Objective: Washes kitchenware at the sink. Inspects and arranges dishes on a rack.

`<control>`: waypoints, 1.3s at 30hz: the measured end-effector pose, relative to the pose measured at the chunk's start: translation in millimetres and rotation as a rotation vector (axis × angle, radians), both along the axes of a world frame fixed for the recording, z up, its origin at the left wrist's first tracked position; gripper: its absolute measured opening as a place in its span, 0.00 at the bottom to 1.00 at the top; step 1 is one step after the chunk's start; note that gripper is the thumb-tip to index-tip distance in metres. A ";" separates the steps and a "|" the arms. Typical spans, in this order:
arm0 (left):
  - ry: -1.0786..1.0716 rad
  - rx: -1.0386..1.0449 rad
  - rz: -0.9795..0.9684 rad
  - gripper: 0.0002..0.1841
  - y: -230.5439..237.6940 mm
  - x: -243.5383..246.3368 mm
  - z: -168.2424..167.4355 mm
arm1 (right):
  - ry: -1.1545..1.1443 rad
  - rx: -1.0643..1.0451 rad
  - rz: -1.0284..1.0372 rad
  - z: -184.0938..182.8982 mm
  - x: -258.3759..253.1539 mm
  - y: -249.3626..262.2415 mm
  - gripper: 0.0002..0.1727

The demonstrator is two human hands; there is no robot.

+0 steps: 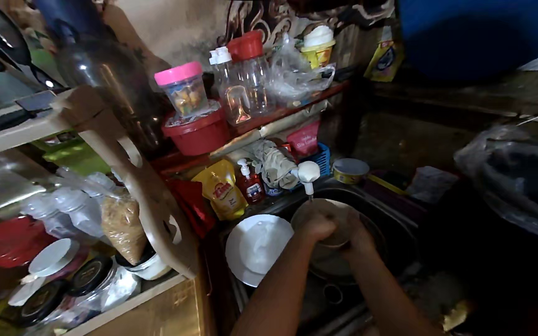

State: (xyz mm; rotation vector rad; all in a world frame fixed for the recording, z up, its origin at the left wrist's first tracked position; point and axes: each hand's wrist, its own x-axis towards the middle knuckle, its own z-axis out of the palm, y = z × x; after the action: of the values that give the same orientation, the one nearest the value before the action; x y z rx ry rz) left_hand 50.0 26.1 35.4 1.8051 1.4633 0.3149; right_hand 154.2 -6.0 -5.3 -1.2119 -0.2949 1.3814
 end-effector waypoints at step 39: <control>-0.272 -0.076 0.423 0.25 12.4 -13.5 -52.6 | -0.911 0.289 0.344 68.9 20.2 9.2 0.32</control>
State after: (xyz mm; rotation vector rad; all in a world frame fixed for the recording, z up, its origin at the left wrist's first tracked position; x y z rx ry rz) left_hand 36.5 38.5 -17.2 1.3207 1.6234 0.6787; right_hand 174.4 3.1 63.7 -1.5204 -1.3403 0.9266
